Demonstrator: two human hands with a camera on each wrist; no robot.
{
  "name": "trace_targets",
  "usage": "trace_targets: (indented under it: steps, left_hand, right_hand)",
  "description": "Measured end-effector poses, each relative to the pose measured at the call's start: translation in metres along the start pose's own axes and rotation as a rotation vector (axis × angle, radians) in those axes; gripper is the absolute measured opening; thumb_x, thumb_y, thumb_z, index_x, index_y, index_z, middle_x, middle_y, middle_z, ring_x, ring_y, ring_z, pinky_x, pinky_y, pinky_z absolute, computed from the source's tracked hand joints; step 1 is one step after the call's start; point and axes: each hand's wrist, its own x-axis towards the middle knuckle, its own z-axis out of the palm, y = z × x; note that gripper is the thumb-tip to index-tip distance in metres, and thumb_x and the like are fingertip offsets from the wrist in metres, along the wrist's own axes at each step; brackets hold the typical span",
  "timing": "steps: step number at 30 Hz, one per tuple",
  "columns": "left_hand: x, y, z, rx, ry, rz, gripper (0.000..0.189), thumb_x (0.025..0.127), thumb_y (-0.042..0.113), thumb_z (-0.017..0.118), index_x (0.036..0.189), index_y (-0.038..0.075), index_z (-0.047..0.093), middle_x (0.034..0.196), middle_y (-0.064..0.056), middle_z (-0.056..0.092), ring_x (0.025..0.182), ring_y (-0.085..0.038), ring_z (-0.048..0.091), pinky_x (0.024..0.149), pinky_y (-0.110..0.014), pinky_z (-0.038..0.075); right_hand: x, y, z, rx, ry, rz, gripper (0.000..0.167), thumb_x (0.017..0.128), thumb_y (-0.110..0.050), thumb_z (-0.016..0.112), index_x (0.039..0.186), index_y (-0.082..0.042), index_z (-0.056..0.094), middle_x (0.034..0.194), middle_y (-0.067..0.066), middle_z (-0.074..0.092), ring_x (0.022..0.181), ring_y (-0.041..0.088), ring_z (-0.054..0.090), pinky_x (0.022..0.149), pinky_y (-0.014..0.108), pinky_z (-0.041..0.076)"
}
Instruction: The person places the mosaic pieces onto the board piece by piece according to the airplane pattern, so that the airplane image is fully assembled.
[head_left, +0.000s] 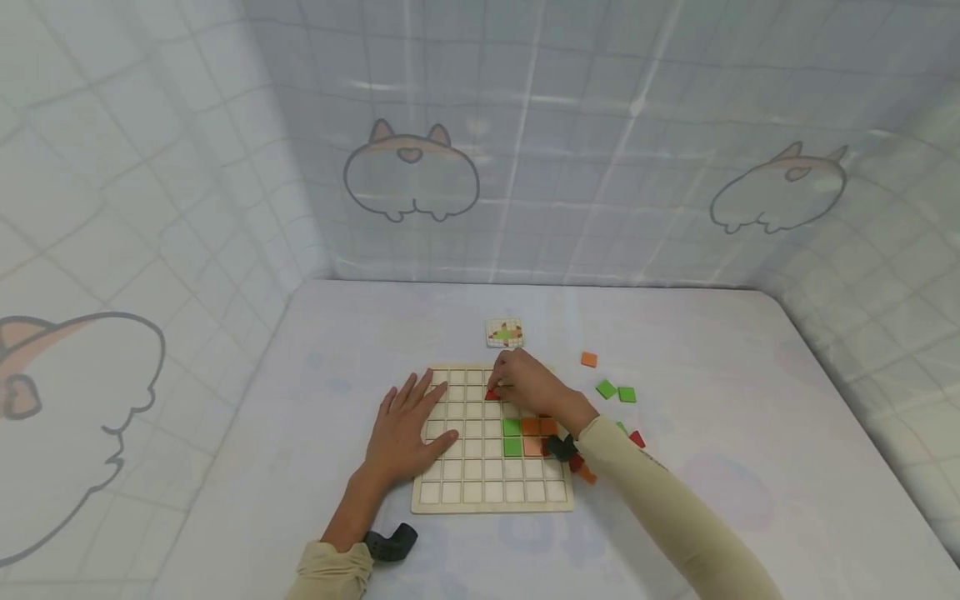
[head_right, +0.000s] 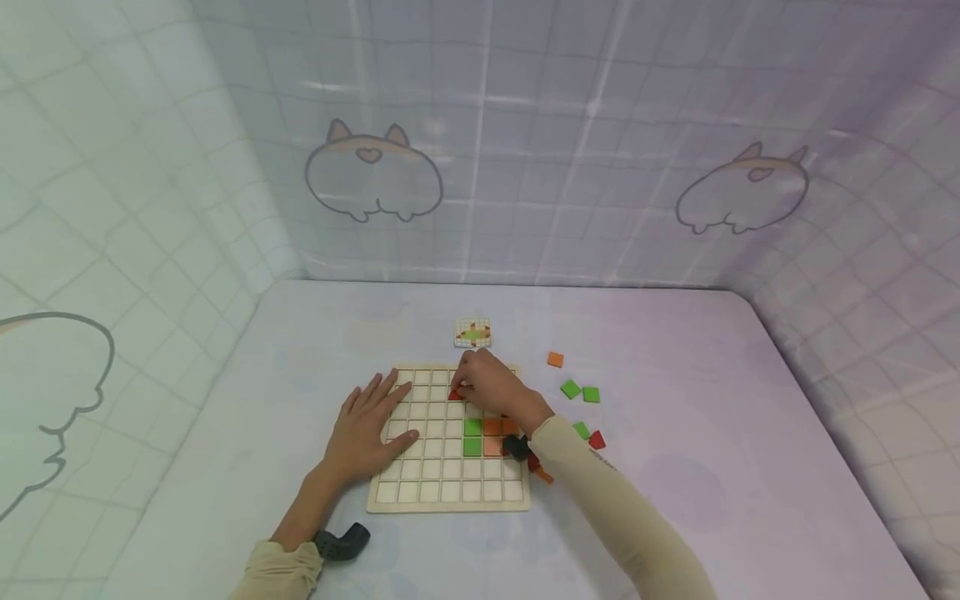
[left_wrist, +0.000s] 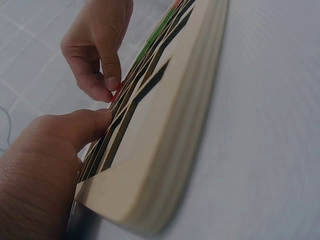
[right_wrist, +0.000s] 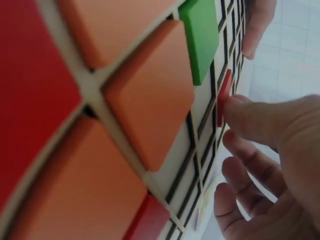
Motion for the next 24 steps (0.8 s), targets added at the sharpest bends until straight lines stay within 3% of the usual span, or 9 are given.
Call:
trace_targets:
  steps: [4, 9, 14, 24]
  left_hand:
    - [0.000, 0.000, 0.001, 0.000, -0.004, 0.000, 0.077, 0.091, 0.062, 0.053, 0.152, 0.018, 0.040, 0.162, -0.005, 0.022, 0.148, -0.030, 0.014, 0.115, -0.055, 0.010]
    - [0.000, 0.000, 0.000, 0.002, 0.006, 0.000, 0.077, 0.090, 0.061, 0.055, 0.152, 0.018, 0.040, 0.161, -0.005, 0.022, 0.148, -0.029, 0.015, 0.115, -0.055, 0.011]
    - [0.001, 0.001, -0.001, -0.010, 0.013, 0.004, 0.077, 0.090, 0.060, 0.056, 0.152, 0.017, 0.040, 0.161, -0.006, 0.023, 0.148, -0.030, 0.015, 0.115, -0.055, 0.011]
    - [0.002, 0.001, -0.002, -0.009, 0.000, -0.007, 0.077, 0.090, 0.059, 0.057, 0.152, 0.018, 0.039, 0.162, -0.004, 0.022, 0.148, -0.029, 0.014, 0.116, -0.054, 0.010]
  right_hand:
    - [-0.005, -0.001, -0.001, -0.035, -0.019, -0.003, 0.009, 0.091, -0.013, 0.073, 0.097, -0.016, 0.078, 0.095, -0.004, 0.059, 0.089, 0.014, 0.052, 0.078, 0.031, 0.046]
    - [-0.016, 0.007, -0.007, 0.014, 0.035, 0.027, 0.013, 0.092, -0.014, 0.071, 0.104, -0.014, 0.076, 0.099, -0.003, 0.064, 0.093, 0.015, 0.055, 0.081, 0.033, 0.047]
    - [-0.033, 0.022, -0.021, 0.003, 0.098, 0.145, 0.014, 0.092, -0.015, 0.071, 0.106, -0.012, 0.075, 0.104, -0.001, 0.064, 0.099, 0.020, 0.056, 0.084, 0.039, 0.048]
    - [-0.063, 0.059, -0.040, -0.190, 0.253, 0.426, 0.016, 0.088, -0.010, 0.071, 0.102, -0.006, 0.076, 0.111, 0.015, 0.063, 0.098, 0.034, 0.056, 0.083, 0.048, 0.049]
